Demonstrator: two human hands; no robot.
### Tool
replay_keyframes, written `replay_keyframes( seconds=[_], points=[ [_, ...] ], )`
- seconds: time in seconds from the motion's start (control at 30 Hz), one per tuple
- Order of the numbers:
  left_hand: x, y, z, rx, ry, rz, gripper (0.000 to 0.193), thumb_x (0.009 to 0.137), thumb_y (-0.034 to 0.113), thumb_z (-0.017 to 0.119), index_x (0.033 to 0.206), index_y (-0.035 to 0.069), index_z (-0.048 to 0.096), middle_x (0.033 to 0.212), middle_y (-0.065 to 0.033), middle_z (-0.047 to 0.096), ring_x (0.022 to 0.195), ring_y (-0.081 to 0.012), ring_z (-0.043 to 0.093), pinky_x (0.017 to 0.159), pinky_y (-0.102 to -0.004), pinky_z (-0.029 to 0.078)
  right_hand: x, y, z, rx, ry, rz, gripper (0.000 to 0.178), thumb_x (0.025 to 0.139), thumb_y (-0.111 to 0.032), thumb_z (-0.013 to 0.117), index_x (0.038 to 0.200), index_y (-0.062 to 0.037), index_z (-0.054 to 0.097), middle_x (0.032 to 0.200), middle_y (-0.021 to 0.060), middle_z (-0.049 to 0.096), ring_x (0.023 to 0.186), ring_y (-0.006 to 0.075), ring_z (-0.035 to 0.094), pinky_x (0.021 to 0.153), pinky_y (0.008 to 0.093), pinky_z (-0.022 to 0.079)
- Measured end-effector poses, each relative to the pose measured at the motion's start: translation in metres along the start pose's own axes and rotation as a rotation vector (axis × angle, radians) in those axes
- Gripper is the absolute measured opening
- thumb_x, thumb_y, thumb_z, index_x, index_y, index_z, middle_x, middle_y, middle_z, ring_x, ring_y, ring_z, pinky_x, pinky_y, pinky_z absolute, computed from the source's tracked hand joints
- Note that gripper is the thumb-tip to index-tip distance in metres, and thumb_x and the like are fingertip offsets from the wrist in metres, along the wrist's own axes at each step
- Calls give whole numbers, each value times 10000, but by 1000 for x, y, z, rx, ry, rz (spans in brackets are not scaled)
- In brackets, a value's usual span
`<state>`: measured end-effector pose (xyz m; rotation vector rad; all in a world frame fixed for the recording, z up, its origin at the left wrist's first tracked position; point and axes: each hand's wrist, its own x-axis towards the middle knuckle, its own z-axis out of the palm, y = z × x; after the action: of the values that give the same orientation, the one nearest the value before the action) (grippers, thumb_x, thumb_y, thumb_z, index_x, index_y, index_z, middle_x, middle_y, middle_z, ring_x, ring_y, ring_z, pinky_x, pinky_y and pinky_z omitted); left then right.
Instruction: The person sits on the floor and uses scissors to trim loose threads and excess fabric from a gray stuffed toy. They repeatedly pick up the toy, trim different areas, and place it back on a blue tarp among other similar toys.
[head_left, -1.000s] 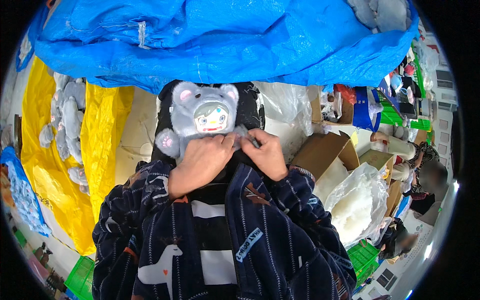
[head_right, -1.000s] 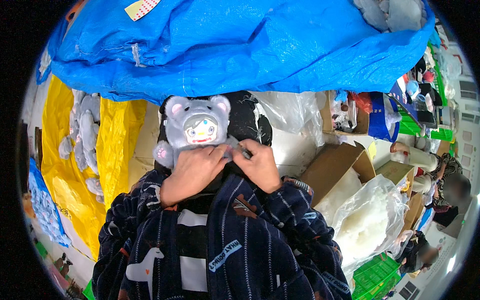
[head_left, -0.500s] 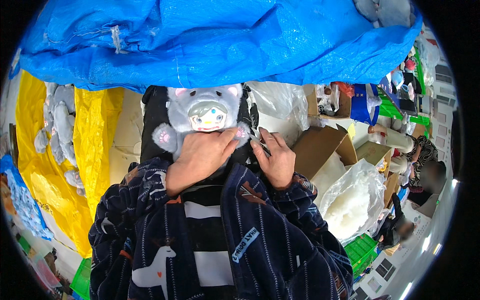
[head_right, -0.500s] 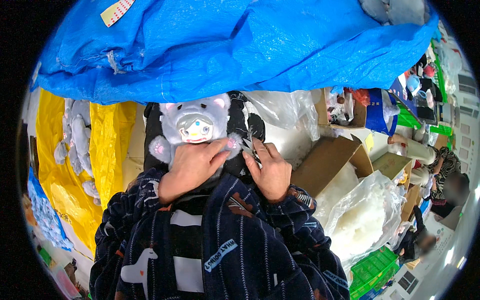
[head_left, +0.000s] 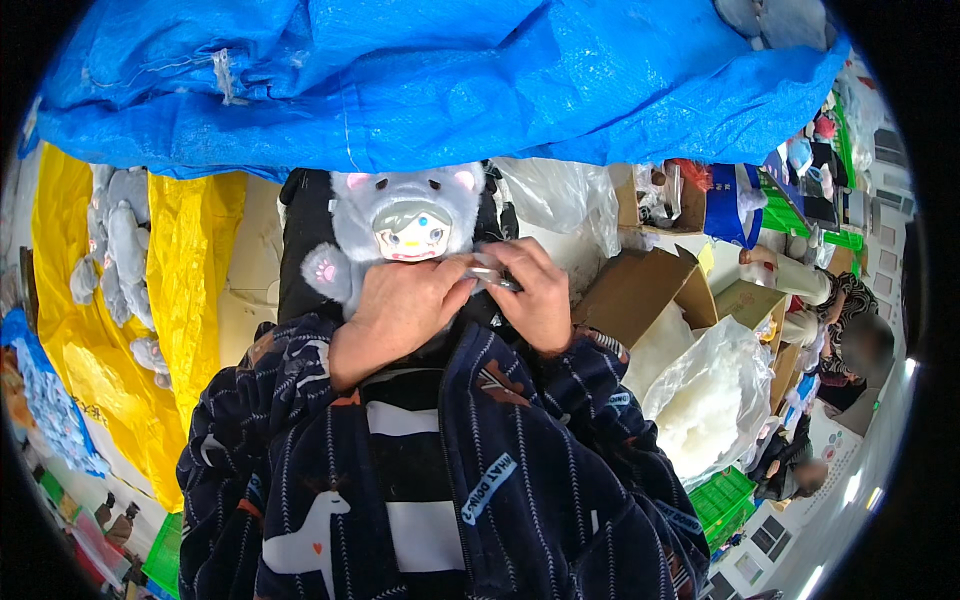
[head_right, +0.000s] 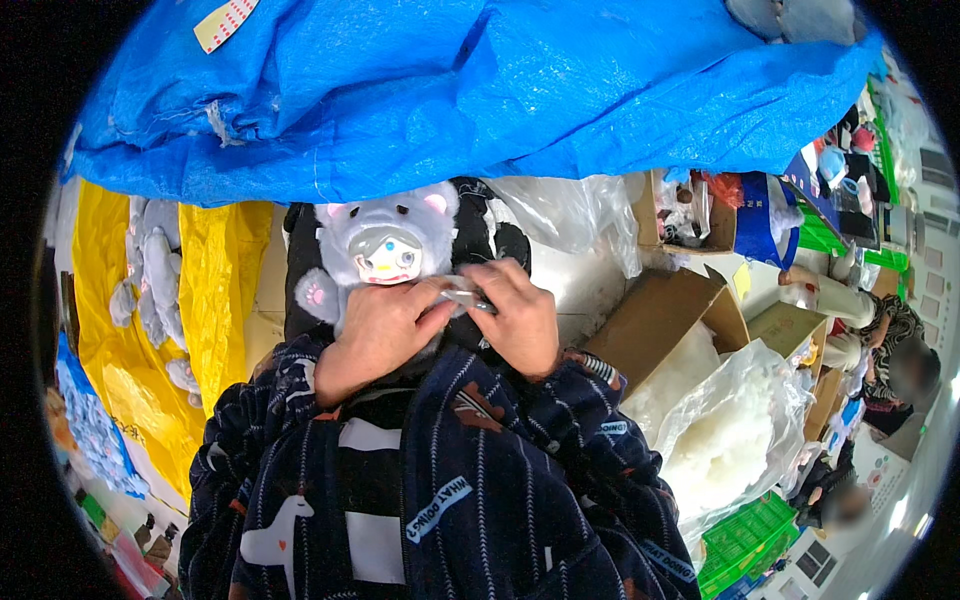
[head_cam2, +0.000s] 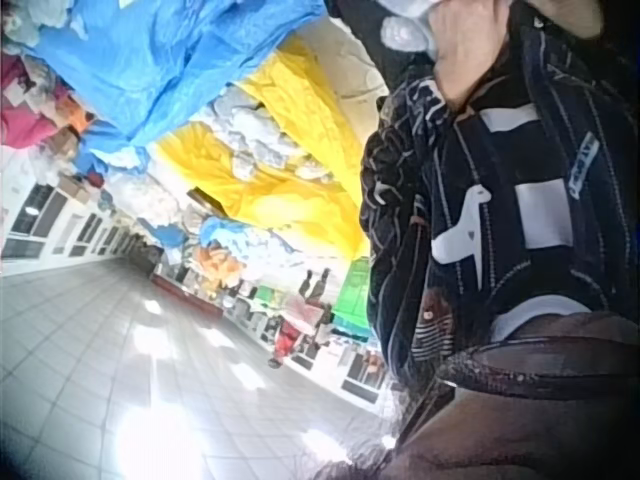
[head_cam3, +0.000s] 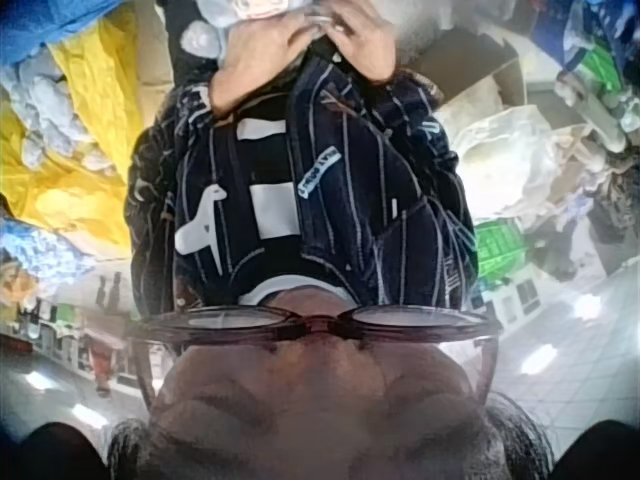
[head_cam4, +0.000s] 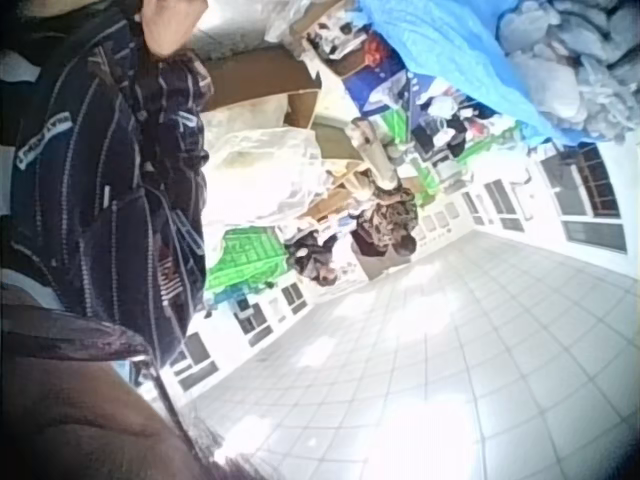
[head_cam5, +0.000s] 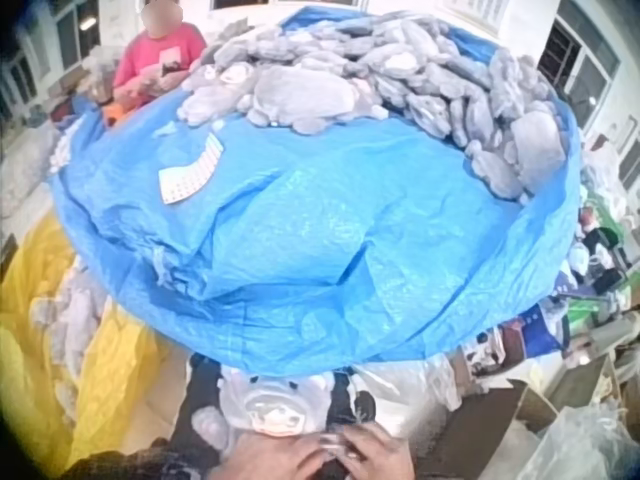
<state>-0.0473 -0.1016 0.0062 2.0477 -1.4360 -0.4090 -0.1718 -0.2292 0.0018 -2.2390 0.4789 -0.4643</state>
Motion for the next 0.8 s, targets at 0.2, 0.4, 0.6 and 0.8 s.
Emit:
replay_keyframes(
  seconds=[0.2,0.4,0.6,0.8],
  points=[
    [2,-1,-1,8,-31,-44,229,770,271,644,953,133,638,574,-77,590,497,-267,587,450,-371,462,-7,6,7,49,-123,166,144,751,-56,638,822,-13,521,757,119,539,656,303,554,576,341,459],
    [2,-3,1,-38,4,-43,228,769,278,649,945,133,644,584,-78,594,511,-270,593,459,-367,467,-28,3,-14,223,-71,312,127,769,-57,663,800,25,570,764,106,580,678,191,565,626,276,453],
    [3,1,-3,-12,-26,-80,237,772,291,640,955,139,641,589,-78,598,519,-268,597,475,-367,475,-7,7,4,-29,0,10,247,693,-3,652,927,-31,579,868,104,585,707,282,599,611,330,494],
    [2,-3,0,-20,-33,-67,238,776,292,633,961,142,638,602,-77,603,526,-276,597,478,-377,474,-12,5,11,20,-145,69,214,694,28,617,861,-42,503,809,113,529,660,281,576,575,356,468]
  ],
)
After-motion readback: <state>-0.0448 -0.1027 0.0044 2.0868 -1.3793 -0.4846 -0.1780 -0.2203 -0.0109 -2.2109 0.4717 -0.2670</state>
